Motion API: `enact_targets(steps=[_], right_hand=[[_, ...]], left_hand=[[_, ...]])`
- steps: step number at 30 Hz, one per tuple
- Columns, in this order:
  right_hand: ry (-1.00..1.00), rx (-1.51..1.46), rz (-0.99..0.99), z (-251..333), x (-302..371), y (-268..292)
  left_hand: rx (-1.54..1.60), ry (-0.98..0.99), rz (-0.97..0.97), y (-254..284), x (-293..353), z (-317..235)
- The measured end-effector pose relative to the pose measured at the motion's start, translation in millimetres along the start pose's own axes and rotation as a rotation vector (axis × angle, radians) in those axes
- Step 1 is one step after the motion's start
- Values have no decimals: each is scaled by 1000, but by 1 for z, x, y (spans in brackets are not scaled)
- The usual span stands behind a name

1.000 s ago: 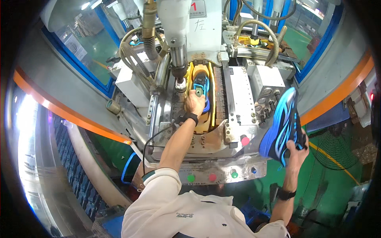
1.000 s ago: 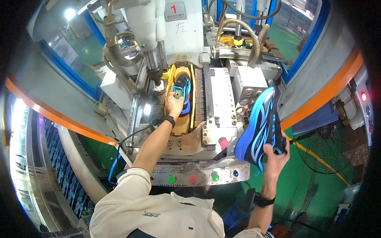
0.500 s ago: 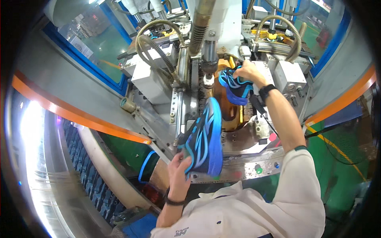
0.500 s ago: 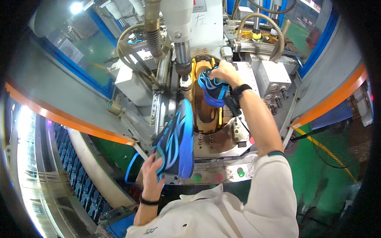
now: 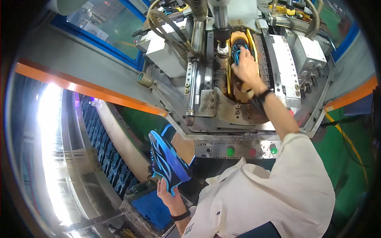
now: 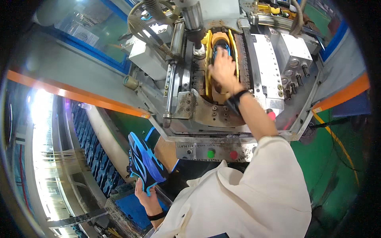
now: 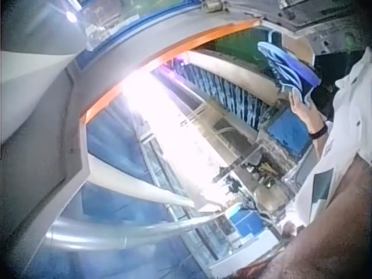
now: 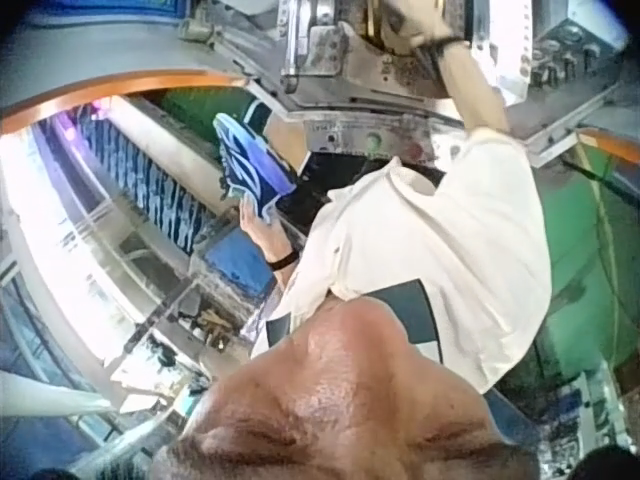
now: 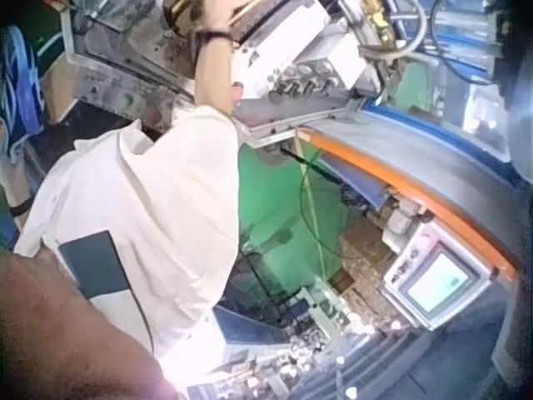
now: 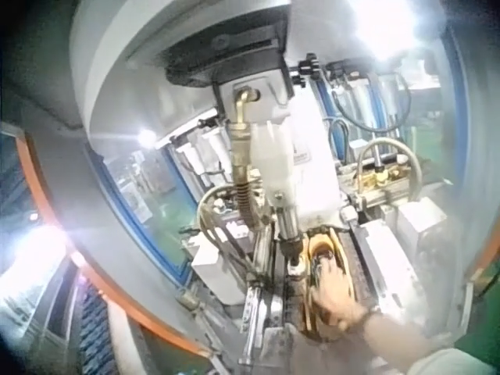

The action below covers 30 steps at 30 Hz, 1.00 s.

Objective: Using industrial machinery to process and assemble athletic shoes at multiple stations.

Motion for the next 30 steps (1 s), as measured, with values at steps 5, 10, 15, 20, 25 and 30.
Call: enact_targets(steps=[5, 10, 15, 20, 25, 30], right_hand=[[401, -511, 59, 85, 175, 79], [428, -466, 632, 70, 310, -27], [456, -386, 715, 47, 333, -68], [451, -393, 759, 50, 335, -65], [349, -473, 842, 48, 333, -59], [534, -307, 546, 43, 352, -81]], left_hand=[[450, 445, -33, -16, 27, -4], [458, 504, -41, -26, 47, -12], [-432, -229, 145, -16, 76, -37], [-442, -188, 282, 11, 94, 5], [206, 217, 127, 5, 107, -2], [-322, -136, 251, 16, 139, -1]])
Point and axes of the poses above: each hand's wrist, its own x-axis away from the middle knuckle, its own y-axis out of the back of the hand, z = x × y, the point moved 4 cm from there along -x, towards the middle knuckle, and after that the axes turned 6 degrees about x, right-handed, at the moved point
